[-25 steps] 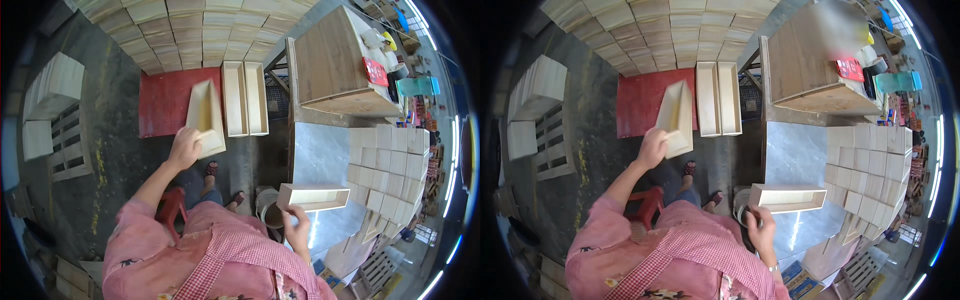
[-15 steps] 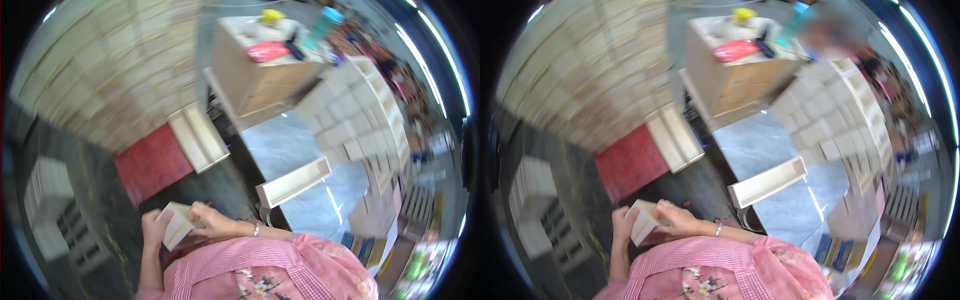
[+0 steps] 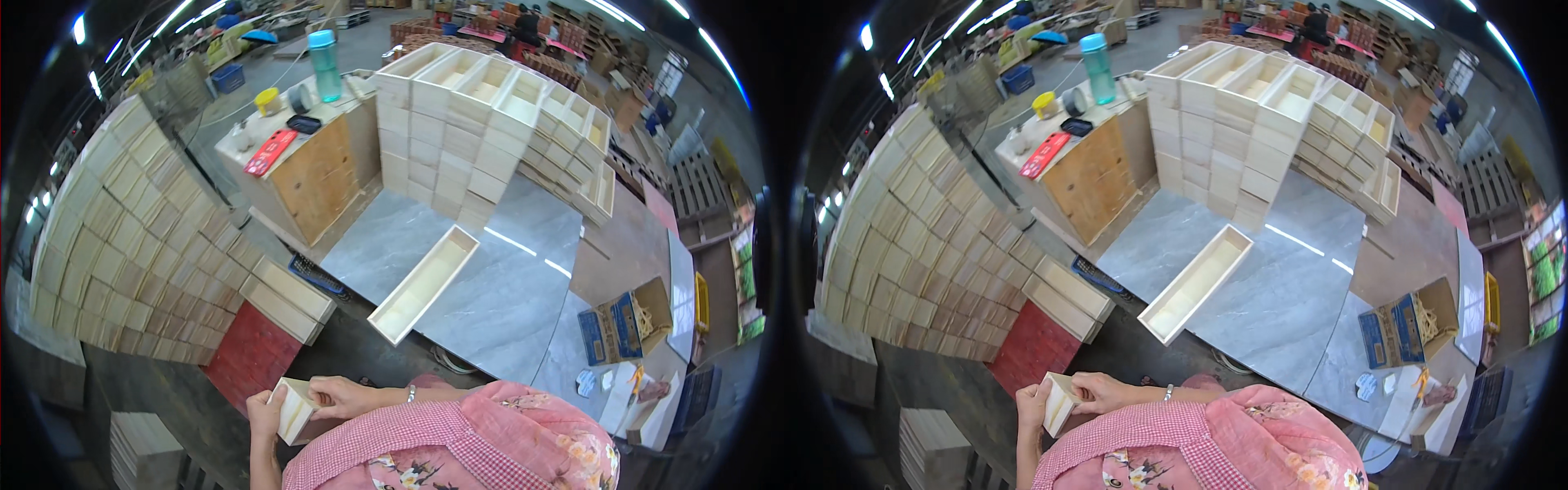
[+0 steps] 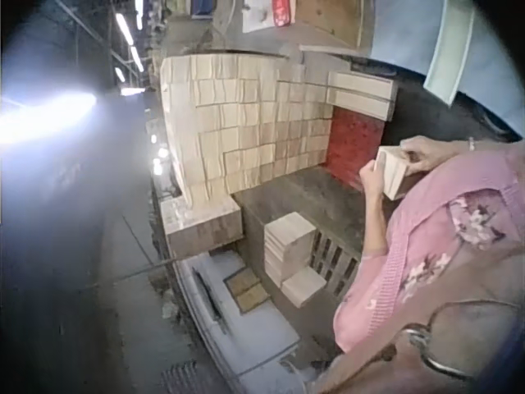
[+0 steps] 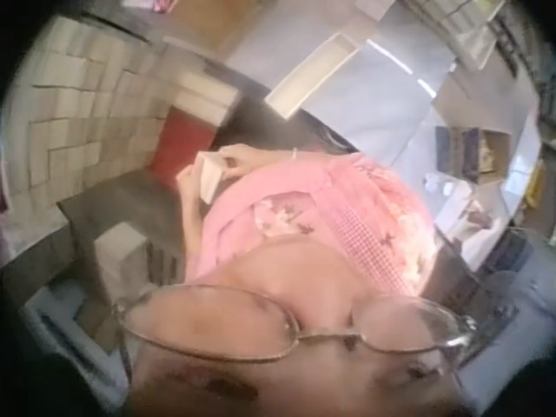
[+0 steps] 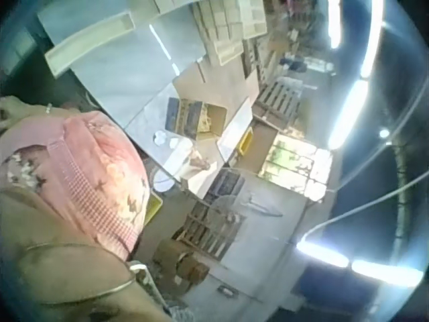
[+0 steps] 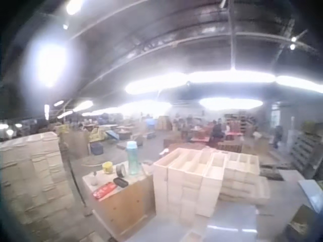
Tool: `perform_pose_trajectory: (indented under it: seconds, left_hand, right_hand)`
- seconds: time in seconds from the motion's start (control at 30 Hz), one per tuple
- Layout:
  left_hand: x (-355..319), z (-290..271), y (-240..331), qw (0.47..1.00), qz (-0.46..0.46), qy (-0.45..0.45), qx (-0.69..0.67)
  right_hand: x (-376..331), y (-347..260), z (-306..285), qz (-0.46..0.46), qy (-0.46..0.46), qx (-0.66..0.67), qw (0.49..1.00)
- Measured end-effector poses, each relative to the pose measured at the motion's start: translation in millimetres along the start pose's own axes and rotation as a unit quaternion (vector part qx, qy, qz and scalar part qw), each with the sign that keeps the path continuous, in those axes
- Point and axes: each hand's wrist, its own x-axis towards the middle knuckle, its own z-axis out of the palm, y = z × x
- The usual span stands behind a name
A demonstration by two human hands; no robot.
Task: The person wraps rubber bands around small wooden boxes and stacks long wooden boxes onto a table by hand.
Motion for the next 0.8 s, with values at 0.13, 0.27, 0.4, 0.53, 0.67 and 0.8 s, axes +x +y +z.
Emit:
perform_pose_trajectory:
  seconds: [0.13,0.27,0.4,0.53,0.67,0.8]
  left_hand:
    - [-9,17,5,0.999,0.034,-0.002,0.029]
    - [-6,27,17,0.993,-0.014,0.065,0.094]
    - [38,-78,-86,0.964,-0.068,0.125,-0.223]
    - [-22,-134,-42,0.963,-0.013,0.169,-0.209]
    - [-111,-110,47,0.979,0.138,0.131,-0.069]
    - [-109,-54,91,0.961,0.263,-0.039,0.073]
  right_hand:
    - [-20,-4,-7,0.039,-0.030,0.018,0.999]
    - [-35,-32,-7,0.053,-0.022,0.072,0.996]
    - [-56,-46,-5,-0.001,-0.260,0.056,0.964]
    - [-117,6,-57,0.244,-0.117,-0.232,0.934]
    - [-139,-21,-86,0.345,-0.002,-0.250,0.905]
    - [-68,-31,-62,-0.073,0.093,-0.106,0.987]
